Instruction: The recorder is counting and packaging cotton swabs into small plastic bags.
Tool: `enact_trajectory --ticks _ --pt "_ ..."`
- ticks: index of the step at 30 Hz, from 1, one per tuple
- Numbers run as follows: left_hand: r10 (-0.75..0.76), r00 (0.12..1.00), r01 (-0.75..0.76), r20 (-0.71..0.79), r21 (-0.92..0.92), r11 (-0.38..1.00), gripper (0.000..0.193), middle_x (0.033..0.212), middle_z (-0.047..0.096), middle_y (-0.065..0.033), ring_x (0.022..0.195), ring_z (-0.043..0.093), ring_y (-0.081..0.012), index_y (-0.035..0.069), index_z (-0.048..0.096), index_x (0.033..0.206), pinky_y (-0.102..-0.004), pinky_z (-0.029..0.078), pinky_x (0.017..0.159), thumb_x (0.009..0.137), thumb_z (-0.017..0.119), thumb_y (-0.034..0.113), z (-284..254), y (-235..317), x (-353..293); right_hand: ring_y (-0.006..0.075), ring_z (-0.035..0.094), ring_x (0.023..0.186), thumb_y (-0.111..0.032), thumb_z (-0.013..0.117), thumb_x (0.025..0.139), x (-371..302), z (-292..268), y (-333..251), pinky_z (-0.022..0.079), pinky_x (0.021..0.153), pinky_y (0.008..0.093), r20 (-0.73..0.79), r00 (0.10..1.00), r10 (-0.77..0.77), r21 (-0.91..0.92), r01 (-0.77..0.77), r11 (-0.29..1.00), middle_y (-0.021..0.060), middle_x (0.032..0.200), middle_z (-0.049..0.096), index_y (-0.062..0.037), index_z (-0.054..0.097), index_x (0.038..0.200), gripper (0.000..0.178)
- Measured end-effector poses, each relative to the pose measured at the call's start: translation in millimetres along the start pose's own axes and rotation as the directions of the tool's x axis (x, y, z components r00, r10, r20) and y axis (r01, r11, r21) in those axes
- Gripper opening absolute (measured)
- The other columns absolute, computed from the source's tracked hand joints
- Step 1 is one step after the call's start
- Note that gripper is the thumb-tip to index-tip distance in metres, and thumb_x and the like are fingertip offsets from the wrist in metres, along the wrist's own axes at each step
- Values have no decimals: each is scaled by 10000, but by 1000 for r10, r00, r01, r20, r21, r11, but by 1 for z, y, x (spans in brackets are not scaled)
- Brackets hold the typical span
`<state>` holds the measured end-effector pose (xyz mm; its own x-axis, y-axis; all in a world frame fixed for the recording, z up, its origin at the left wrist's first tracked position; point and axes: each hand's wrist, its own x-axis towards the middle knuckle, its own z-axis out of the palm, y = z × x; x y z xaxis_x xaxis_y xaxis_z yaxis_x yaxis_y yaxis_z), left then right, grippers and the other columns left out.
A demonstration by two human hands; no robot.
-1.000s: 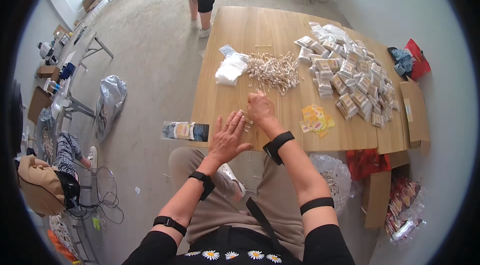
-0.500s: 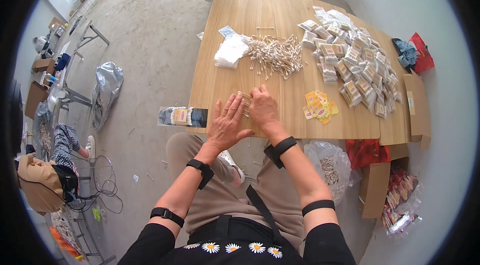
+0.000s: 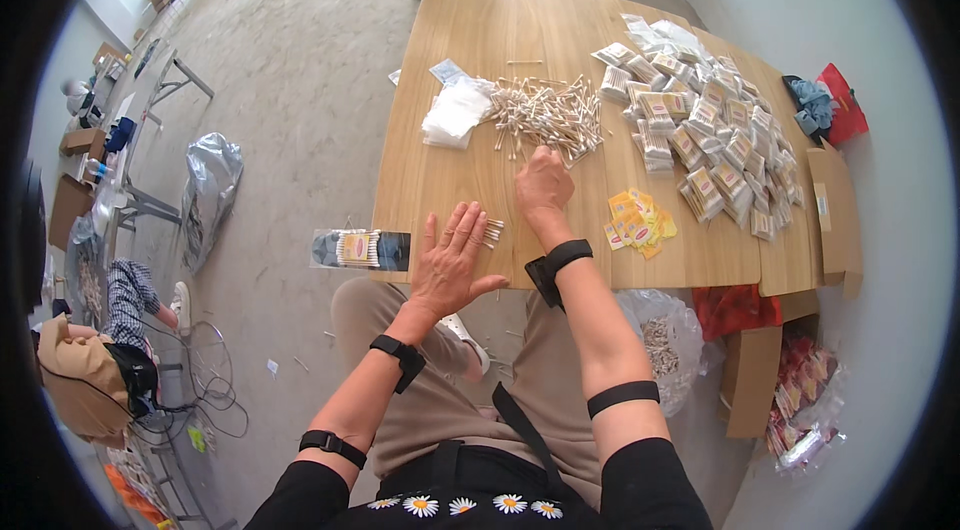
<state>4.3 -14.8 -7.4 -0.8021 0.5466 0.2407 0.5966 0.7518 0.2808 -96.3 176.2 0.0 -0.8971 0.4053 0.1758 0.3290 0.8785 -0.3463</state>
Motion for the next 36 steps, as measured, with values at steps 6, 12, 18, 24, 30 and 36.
enact_trajectory --ticks 6,12,18,24,30,36 --pt "-12 1000 12 -1 -3 1000 1046 1614 321 -118 1518 251 -252 13 378 1516 -581 152 1213 789 611 728 0 -3 -2 350 715 877 -167 569 884 -37 -21 24 580 752 454 99 994 55 -135 -42 990 165 1006 698 -35 652 958 172" --pt "0 1000 1 -24 30 1000 1052 1620 311 -122 1518 248 -256 15 382 1515 -581 154 1212 785 597 741 2 -4 0 389 695 836 -147 597 852 -68 -10 21 568 739 486 114 914 -389 140 372 917 201 953 692 -30 642 898 133" --pt "5 1000 -4 -18 37 999 1055 1623 304 -115 1523 234 -256 19 369 1523 -583 145 1216 786 597 738 3 -3 1 396 692 856 -155 615 841 -49 -11 17 568 744 487 210 898 -387 130 367 921 213 954 691 -25 643 893 142" --pt "-7 1000 7 -4 10 1000 1053 1625 297 -113 1523 232 -256 21 358 1527 -586 147 1216 784 619 720 2 -3 -2 395 664 878 -131 580 888 -38 -21 18 543 779 485 202 897 -394 44 393 918 188 952 646 -64 640 895 89" --pt "-8 1000 8 -11 5 1000 1050 1624 301 -113 1519 247 -255 25 365 1525 -585 165 1211 780 629 716 1 -2 0 406 659 894 -75 627 838 -45 -20 20 552 766 483 58 934 -353 212 334 919 192 1009 612 -44 631 936 103" --pt "1 1000 -1 -26 -12 1000 1052 1622 301 -136 1522 240 -271 -3 380 1509 -584 156 1211 782 625 716 -2 -4 0 383 644 882 -110 647 867 -70 -13 5 533 763 465 28 927 -374 256 355 899 174 970 604 -42 646 902 76"
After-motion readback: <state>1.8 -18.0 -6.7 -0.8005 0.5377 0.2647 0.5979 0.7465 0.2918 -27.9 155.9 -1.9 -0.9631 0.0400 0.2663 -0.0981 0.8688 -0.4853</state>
